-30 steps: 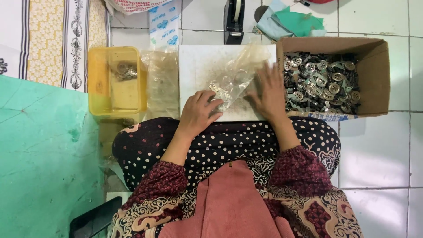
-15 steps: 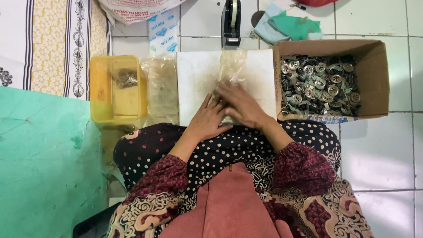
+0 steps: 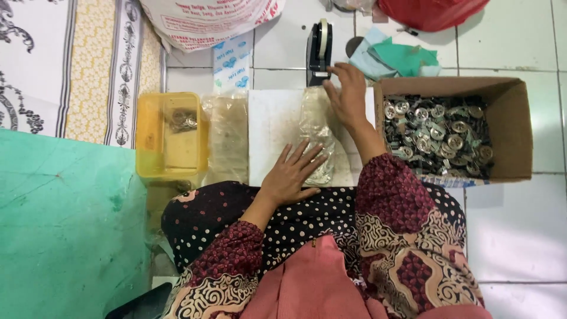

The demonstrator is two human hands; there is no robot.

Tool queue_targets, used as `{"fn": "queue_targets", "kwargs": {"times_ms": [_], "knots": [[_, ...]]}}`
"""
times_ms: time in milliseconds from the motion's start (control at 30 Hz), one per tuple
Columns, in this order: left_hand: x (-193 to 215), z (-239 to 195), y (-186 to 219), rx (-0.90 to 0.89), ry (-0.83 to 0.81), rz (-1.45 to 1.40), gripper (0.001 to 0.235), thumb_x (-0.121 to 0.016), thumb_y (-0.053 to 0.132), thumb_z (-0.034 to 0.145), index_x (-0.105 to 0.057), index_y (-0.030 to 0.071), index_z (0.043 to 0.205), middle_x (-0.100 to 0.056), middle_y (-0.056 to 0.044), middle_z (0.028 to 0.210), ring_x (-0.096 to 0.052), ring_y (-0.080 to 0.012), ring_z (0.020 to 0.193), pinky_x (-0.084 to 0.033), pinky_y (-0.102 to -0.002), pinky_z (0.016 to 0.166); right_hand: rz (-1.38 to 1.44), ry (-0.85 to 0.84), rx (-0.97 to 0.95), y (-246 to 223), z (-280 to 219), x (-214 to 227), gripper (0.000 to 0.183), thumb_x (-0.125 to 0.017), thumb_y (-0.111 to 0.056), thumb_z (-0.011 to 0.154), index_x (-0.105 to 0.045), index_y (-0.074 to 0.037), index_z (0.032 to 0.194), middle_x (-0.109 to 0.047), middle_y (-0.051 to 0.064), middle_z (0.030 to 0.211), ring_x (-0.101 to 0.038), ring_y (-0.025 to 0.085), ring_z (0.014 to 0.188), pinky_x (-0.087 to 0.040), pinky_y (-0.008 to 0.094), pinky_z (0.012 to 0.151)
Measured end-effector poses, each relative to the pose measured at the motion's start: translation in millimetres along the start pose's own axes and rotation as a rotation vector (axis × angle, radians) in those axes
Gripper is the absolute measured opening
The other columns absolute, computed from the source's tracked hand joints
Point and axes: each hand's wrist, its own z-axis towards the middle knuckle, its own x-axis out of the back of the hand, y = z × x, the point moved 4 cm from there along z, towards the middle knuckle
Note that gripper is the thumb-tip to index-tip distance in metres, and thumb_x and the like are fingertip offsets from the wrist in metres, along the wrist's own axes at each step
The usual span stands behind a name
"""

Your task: Sorting metal derailleur guards from a large box and placing them into small plastic bags for packaging.

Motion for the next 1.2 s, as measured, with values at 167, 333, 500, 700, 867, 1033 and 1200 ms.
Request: {"fn": "queue_targets", "kwargs": {"times_ms": [167, 333, 500, 700, 867, 1033, 1200], "knots": [[-0.6, -1.1, -0.1, 0.000, 0.014, 0.034, 0.086, -0.046, 0.074, 0.092, -0.031, 0.028, 0.163, -0.024, -0.001, 0.172, -0.016, -0.0309, 0.160, -0.018, -0.056, 0.125, -0.135, -0.221, -0.187, -24.3, 15.6, 1.2, 0.034, -0.072, -0.057, 0.097, -0.072, -0.026, 0.110, -0.052, -0.004, 0.106, -0.049, 0.023, 0.110, -0.037, 0.049, 0.092], [1.7, 1.5, -1.4, 0.028, -0.006, 0.053, 0.086, -0.045, 0.076, 0.090, -0.034, 0.028, 0.161, -0.022, 0.001, 0.173, -0.015, -0.0291, 0.161, -0.018, -0.055, 0.126, -0.154, -0.304, -0.147, -25.8, 25.5, -11.2, 0.021, -0.082, -0.041, 0.093, -0.072, -0.023, 0.097, -0.063, -0.003, 0.091, -0.061, 0.022, 0.093, -0.033, 0.047, 0.089], [8.3, 0.5, -1.1, -0.045, -0.168, 0.294, 0.089, -0.039, 0.081, 0.106, -0.009, 0.025, 0.168, -0.005, -0.004, 0.175, -0.002, -0.0322, 0.161, -0.006, -0.054, 0.130, -0.072, -0.143, -0.080, -60.8, 31.6, 19.3, 0.023, -0.075, -0.027, 0.101, -0.068, -0.015, 0.120, -0.065, 0.004, 0.112, -0.054, 0.027, 0.104, -0.031, 0.042, 0.088], [23.8, 4.6, 4.7, 0.020, 0.011, -0.014, 0.074, -0.047, 0.074, 0.091, -0.056, 0.018, 0.140, -0.054, -0.006, 0.144, -0.032, -0.0331, 0.151, -0.018, -0.060, 0.125, 0.187, -0.361, 0.214, -113.7, -39.7, 53.7, 0.089, -0.031, -0.074, 0.100, -0.036, -0.008, 0.159, -0.035, 0.029, 0.160, -0.023, 0.051, 0.150, -0.024, 0.067, 0.118], [7.7, 1.8, 3.2, 0.026, -0.034, 0.025, 0.077, -0.049, 0.075, 0.088, -0.057, 0.019, 0.140, -0.060, -0.007, 0.133, -0.036, -0.0352, 0.148, -0.020, -0.061, 0.124, 0.089, -0.718, 0.315, -112.0, -107.5, 59.4, 0.098, -0.017, -0.081, 0.092, -0.025, -0.013, 0.163, -0.027, 0.018, 0.168, -0.014, 0.044, 0.155, -0.020, 0.068, 0.120], [5.7, 2.0, 2.8, 0.023, -0.059, -0.017, 0.081, -0.051, 0.070, 0.092, -0.041, 0.021, 0.156, -0.033, -0.008, 0.166, -0.018, -0.0363, 0.158, -0.018, -0.061, 0.124, -0.067, -0.796, 0.287, -76.0, -78.1, 49.6, 0.094, -0.019, -0.079, 0.094, -0.026, -0.017, 0.163, -0.031, 0.011, 0.168, -0.019, 0.040, 0.155, -0.017, 0.068, 0.121], [3.9, 4.8, -1.1, 0.055, -0.082, -0.044, 0.088, -0.044, 0.080, 0.090, -0.031, 0.030, 0.162, -0.023, 0.000, 0.172, -0.017, -0.0304, 0.159, -0.017, -0.057, 0.126, -0.188, -0.449, -0.031, -20.9, -34.7, 26.0, 0.080, -0.049, -0.065, 0.101, -0.040, -0.011, 0.160, -0.027, 0.020, 0.167, -0.024, 0.047, 0.152, -0.020, 0.065, 0.121]]}}
